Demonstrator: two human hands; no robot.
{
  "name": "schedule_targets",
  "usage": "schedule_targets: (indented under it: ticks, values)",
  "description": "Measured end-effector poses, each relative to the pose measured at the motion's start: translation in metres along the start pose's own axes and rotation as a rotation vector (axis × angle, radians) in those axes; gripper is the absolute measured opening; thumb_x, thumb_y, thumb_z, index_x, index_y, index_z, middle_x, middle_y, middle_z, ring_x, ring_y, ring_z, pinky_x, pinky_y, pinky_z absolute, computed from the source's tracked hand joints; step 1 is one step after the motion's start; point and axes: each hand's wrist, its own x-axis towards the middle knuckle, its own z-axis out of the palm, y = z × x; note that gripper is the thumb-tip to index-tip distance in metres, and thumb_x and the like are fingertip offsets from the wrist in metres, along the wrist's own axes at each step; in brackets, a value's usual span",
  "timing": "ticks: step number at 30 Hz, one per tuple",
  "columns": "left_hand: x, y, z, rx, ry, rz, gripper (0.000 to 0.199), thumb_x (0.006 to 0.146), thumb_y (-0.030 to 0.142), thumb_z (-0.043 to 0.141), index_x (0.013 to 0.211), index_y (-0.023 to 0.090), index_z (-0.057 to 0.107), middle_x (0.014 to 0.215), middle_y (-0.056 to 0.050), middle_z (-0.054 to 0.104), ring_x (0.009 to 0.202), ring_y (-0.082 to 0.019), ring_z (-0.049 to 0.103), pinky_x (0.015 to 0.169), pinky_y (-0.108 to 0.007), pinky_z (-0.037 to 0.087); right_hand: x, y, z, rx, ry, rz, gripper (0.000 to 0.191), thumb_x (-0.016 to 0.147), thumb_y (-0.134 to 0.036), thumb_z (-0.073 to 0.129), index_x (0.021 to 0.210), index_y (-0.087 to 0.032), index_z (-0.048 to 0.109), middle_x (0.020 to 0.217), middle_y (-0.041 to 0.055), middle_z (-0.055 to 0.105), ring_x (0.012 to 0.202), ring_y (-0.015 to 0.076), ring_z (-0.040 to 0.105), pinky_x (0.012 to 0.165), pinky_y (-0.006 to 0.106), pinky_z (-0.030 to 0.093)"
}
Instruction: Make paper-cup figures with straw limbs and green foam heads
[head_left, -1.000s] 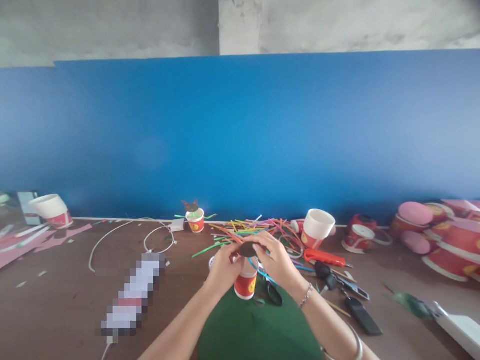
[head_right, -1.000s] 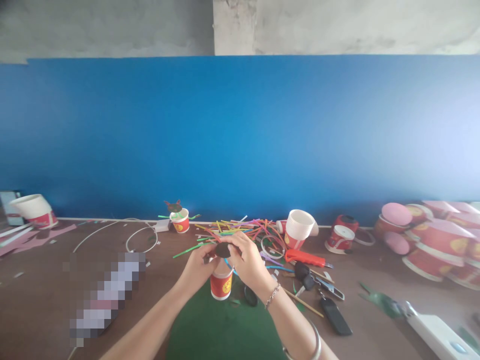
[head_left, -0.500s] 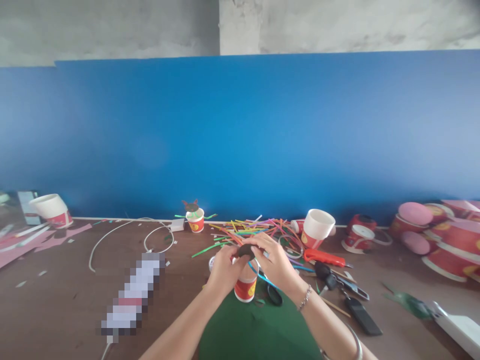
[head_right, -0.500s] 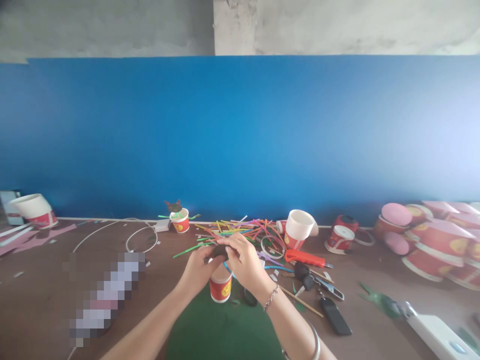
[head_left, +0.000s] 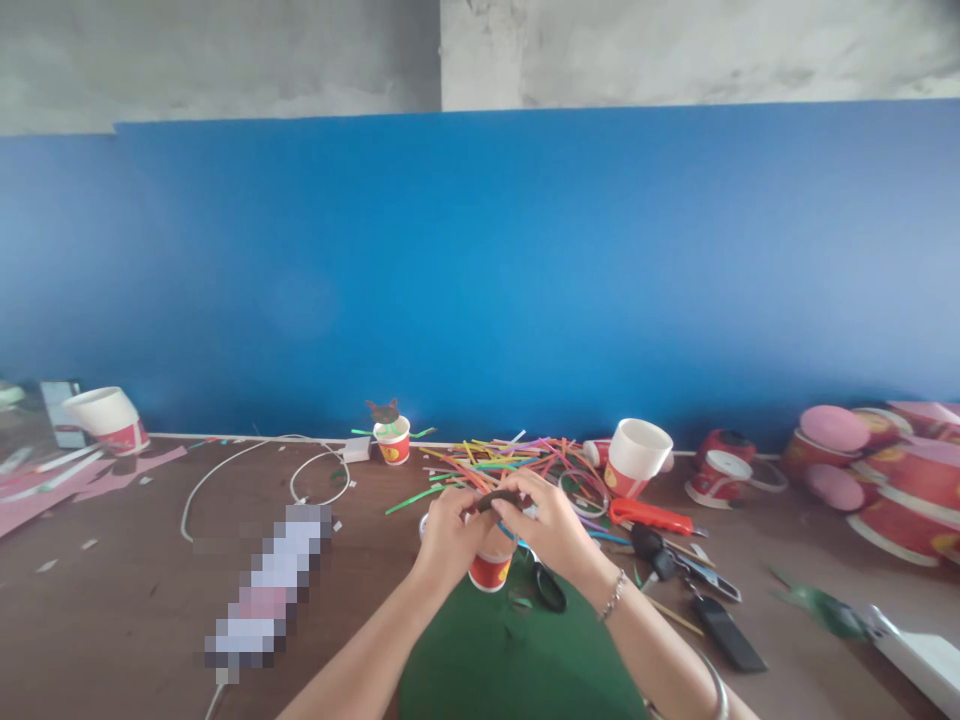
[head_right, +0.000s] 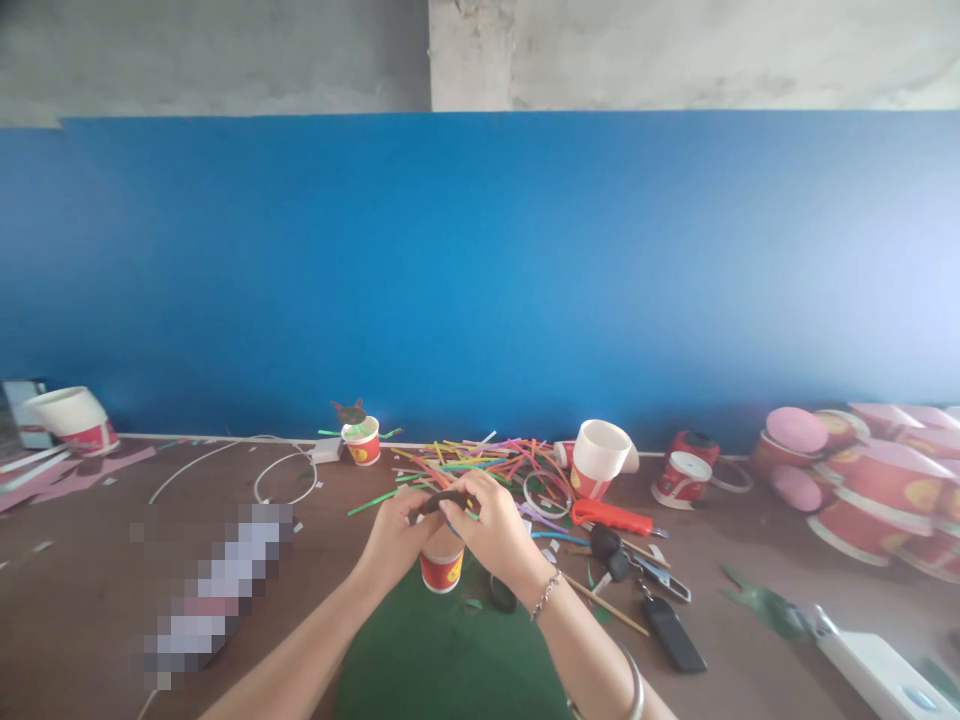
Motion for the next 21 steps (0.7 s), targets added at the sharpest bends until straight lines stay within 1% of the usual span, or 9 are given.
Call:
schedule_targets:
  ticks: [3,7,10,12,14,16,19,21]
  values:
    - [0.001,0.000,0.000,-0.040,-0.060,0.007,0.019,0.073,0.033,0.060,0.065,0.017,0.067,0.063,-0.001,0.056,0.068,-0.016,0.048,0.062,-0.025,0.035,0.001,0.002,-0.001,-0.004,0.008,0.008,0.008,0.078,-0.021,0.055,0.071,-0.019,0.058,0.075,0.0007,0.059,0.072,0.0152,0.054,0.066,0.026,0.042]
    - [0.001,0.002,-0.003,-0.184,-0.158,0.000,0.021,0.074,0.033,0.059,0.069,0.015,0.069,0.063,-0.001,0.058,0.065,-0.015,0.048,0.060,-0.024,0.035,0.001,0.002,-0.003,0.050,-0.030,0.006,0.011,0.081,-0.023,0.053,0.074,-0.019,0.060,0.081,0.0023,0.060,0.077,0.0159,0.056,0.068,0.026,0.043]
    - [0.000,0.002,-0.003,-0.281,-0.194,-0.034,0.023,0.074,0.034,0.060,0.071,0.013,0.070,0.064,-0.001,0.061,0.065,-0.016,0.051,0.060,-0.024,0.037,0.001,0.003,-0.004,0.066,-0.051,0.012,0.011,0.080,-0.024,0.053,0.074,-0.019,0.061,0.085,0.0030,0.061,0.079,0.0162,0.056,0.067,0.027,0.043]
    - [0.001,-0.001,-0.001,-0.328,-0.201,-0.054,0.025,0.073,0.036,0.062,0.071,0.013,0.070,0.065,-0.002,0.063,0.065,-0.017,0.054,0.060,-0.025,0.039,0.001,0.003,-0.004,0.056,-0.051,0.015,0.011,0.080,-0.024,0.053,0.073,-0.019,0.060,0.084,0.0028,0.061,0.078,0.0163,0.056,0.067,0.027,0.043]
    - [0.001,-0.004,0.000,-0.362,-0.181,-0.066,0.024,0.071,0.037,0.064,0.071,0.013,0.071,0.065,-0.002,0.064,0.066,-0.017,0.055,0.061,-0.025,0.040,0.001,0.003,-0.003,0.043,-0.046,0.017,0.011,0.081,-0.023,0.052,0.076,-0.019,0.061,0.082,0.0025,0.061,0.078,0.0164,0.056,0.069,0.028,0.044]
    - [0.003,-0.007,0.001,-0.394,-0.132,-0.077,0.023,0.069,0.036,0.067,0.071,0.013,0.071,0.065,-0.003,0.065,0.066,-0.018,0.057,0.061,-0.025,0.041,0.001,0.002,-0.002,0.036,-0.022,0.015,0.012,0.081,-0.023,0.052,0.087,-0.020,0.063,0.086,0.0029,0.063,0.081,0.0168,0.057,0.073,0.029,0.045]
    - [0.005,-0.010,-0.001,-0.472,-0.030,-0.116,0.022,0.066,0.033,0.069,0.074,0.013,0.070,0.067,-0.004,0.067,0.066,-0.018,0.058,0.061,-0.025,0.043,-0.001,-0.001,-0.001,0.045,0.070,0.007,0.023,0.083,-0.024,0.051,0.104,-0.020,0.059,0.094,0.0045,0.065,0.087,0.0179,0.059,0.077,0.030,0.046]
    - [0.006,-0.009,-0.003,-0.552,0.021,-0.155,0.024,0.067,0.034,0.069,0.078,0.013,0.070,0.070,-0.005,0.068,0.066,-0.018,0.060,0.061,-0.026,0.044,-0.004,-0.006,-0.001,0.051,0.128,0.015,0.023,0.085,-0.028,0.049,0.105,-0.020,0.058,0.093,0.0047,0.065,0.085,0.0178,0.061,0.074,0.029,0.047]
